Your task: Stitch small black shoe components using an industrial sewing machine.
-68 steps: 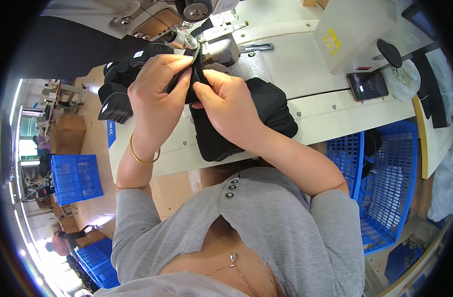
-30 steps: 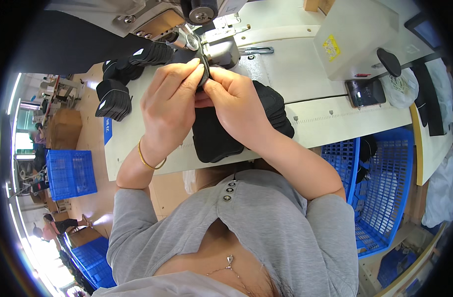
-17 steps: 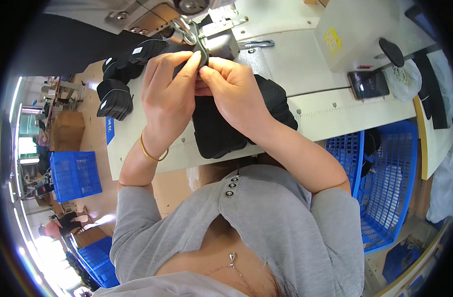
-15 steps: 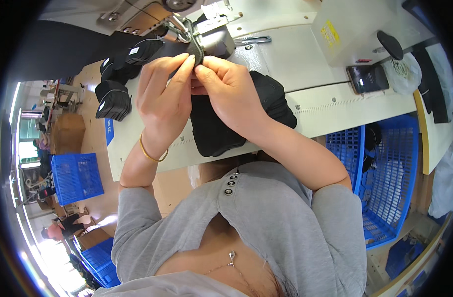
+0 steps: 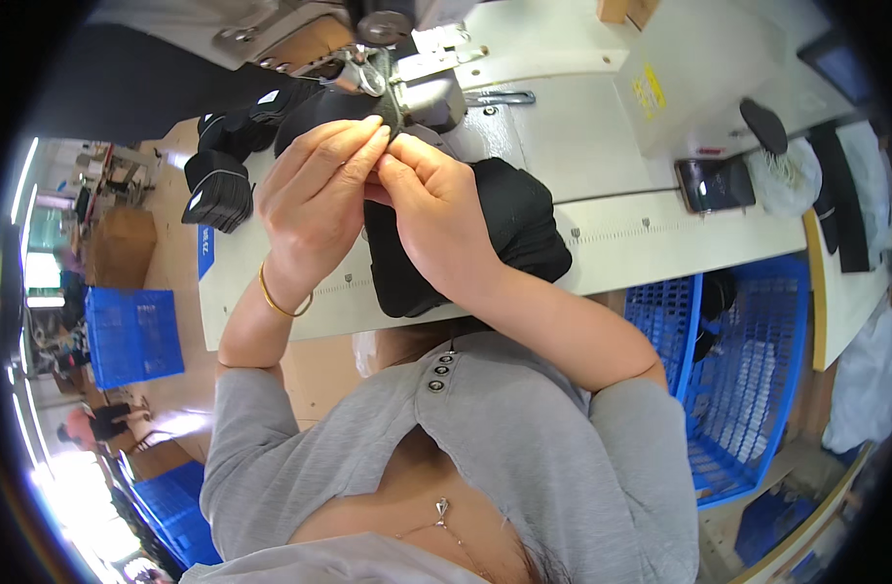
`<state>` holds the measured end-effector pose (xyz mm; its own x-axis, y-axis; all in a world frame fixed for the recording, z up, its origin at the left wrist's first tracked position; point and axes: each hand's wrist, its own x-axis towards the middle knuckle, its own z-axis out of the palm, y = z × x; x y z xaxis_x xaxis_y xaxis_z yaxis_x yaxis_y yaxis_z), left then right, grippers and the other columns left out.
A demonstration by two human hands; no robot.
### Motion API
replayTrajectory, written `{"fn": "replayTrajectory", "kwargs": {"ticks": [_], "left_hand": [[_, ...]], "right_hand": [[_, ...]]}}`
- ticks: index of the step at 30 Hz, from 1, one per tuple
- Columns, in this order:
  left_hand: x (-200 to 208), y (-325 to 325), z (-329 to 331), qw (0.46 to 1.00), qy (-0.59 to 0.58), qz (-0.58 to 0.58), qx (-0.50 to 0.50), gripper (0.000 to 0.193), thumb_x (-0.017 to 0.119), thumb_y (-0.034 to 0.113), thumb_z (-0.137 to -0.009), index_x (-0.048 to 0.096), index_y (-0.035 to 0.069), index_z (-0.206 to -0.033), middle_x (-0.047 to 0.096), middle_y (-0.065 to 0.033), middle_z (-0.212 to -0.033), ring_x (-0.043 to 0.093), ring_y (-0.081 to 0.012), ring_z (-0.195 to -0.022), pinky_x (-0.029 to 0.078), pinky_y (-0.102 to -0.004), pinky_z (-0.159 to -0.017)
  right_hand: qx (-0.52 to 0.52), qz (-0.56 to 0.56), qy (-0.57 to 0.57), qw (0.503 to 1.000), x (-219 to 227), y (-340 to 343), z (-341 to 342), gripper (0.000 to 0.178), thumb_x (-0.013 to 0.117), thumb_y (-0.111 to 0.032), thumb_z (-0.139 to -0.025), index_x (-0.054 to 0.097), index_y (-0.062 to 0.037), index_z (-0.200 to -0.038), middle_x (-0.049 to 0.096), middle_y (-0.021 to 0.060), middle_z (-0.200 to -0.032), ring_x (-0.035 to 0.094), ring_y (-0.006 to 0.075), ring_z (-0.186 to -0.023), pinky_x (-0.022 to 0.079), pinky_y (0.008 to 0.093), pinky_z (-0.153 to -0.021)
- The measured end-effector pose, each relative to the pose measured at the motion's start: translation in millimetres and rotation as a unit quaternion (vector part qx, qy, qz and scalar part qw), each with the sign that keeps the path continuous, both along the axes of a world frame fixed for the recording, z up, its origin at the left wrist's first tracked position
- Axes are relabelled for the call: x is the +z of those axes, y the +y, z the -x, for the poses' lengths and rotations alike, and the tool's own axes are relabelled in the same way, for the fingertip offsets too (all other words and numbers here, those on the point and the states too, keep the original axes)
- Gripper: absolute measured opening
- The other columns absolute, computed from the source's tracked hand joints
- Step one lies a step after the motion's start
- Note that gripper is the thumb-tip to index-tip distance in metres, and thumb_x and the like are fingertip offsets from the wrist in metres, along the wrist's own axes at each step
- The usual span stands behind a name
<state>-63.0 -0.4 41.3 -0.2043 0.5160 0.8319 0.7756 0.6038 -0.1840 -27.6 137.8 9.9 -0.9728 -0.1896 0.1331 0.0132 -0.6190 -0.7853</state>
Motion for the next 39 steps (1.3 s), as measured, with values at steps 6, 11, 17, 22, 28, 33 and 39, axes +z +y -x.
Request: {"fn": "replayTrajectory", "kwargs": {"ticks": [6, 11, 17, 22, 28, 33, 39], "left_hand": [[11, -7, 2, 0.999, -0.018, 0.040, -0.017, 0.031, 0.069, 0.000, -0.061, 0.072, -0.003, -0.092, 0.070, -0.0102, -0.095, 0.068, -0.0240, -0.088, 0.057, -0.0318, -0.073], [14, -14, 16, 0.997, 0.007, 0.072, -0.031, 0.032, 0.067, 0.006, -0.060, 0.071, -0.001, -0.091, 0.068, -0.0070, -0.095, 0.067, -0.0221, -0.089, 0.057, -0.0322, -0.073], [14, -17, 24, 0.995, 0.030, 0.090, -0.031, 0.033, 0.066, 0.009, -0.060, 0.070, 0.000, -0.091, 0.067, -0.0051, -0.095, 0.067, -0.0204, -0.089, 0.058, -0.0319, -0.074], [15, -10, 21, 0.997, 0.021, 0.074, -0.020, 0.031, 0.067, 0.007, -0.061, 0.070, -0.001, -0.091, 0.070, -0.0085, -0.095, 0.068, -0.0228, -0.087, 0.056, -0.0323, -0.072], [15, -11, 24, 0.995, 0.057, 0.080, -0.003, 0.031, 0.066, 0.008, -0.059, 0.069, -0.001, -0.088, 0.067, -0.0065, -0.089, 0.066, -0.0197, -0.085, 0.056, -0.0307, -0.072], [12, -2, 23, 0.997, 0.043, 0.057, 0.003, 0.027, 0.066, 0.007, -0.058, 0.068, 0.000, -0.084, 0.065, -0.0062, -0.084, 0.064, -0.0196, -0.079, 0.054, -0.0306, -0.066], [8, 8, 17, 0.998, 0.018, 0.030, 0.042, 0.019, 0.067, 0.006, -0.061, 0.065, 0.001, -0.079, 0.062, -0.0051, -0.080, 0.060, -0.0195, -0.075, 0.052, -0.0312, -0.062]], "right_hand": [[0.021, 0.044, -0.013, 0.999, 7, -6, 0, 0.029, 0.039, -0.003, -0.100, 0.055, 0.0077, -0.122, 0.061, 0.0125, -0.116, 0.061, 0.0156, -0.107, 0.048, 0.0314, -0.099], [0.032, 0.081, -0.024, 0.996, 9, -13, 5, 0.028, 0.040, -0.002, -0.099, 0.054, 0.0070, -0.121, 0.061, 0.0116, -0.115, 0.060, 0.0147, -0.106, 0.047, 0.0311, -0.098], [0.045, 0.118, -0.030, 0.992, 10, -15, 9, 0.026, 0.041, 0.000, -0.098, 0.054, 0.0052, -0.120, 0.061, 0.0090, -0.109, 0.059, 0.0130, -0.103, 0.047, 0.0301, -0.096], [0.024, 0.136, -0.056, 0.989, 16, -18, 10, 0.020, 0.042, -0.001, -0.097, 0.056, 0.0000, -0.110, 0.059, 0.0019, -0.098, 0.056, 0.0055, -0.090, 0.048, 0.0241, -0.084], [0.035, 0.125, -0.054, 0.990, 17, -20, 12, 0.019, 0.042, -0.001, -0.096, 0.058, -0.0007, -0.107, 0.058, 0.0010, -0.096, 0.054, 0.0049, -0.087, 0.046, 0.0229, -0.081], [0.034, 0.112, -0.057, 0.991, 17, -14, 11, 0.020, 0.042, -0.002, -0.096, 0.059, -0.0013, -0.108, 0.058, 0.0002, -0.096, 0.054, 0.0045, -0.087, 0.046, 0.0220, -0.080], [0.035, 0.088, -0.079, 0.992, 19, -7, 7, 0.022, 0.042, -0.004, -0.097, 0.059, -0.0029, -0.111, 0.058, -0.0007, -0.097, 0.054, 0.0043, -0.087, 0.046, 0.0222, -0.081]]}}
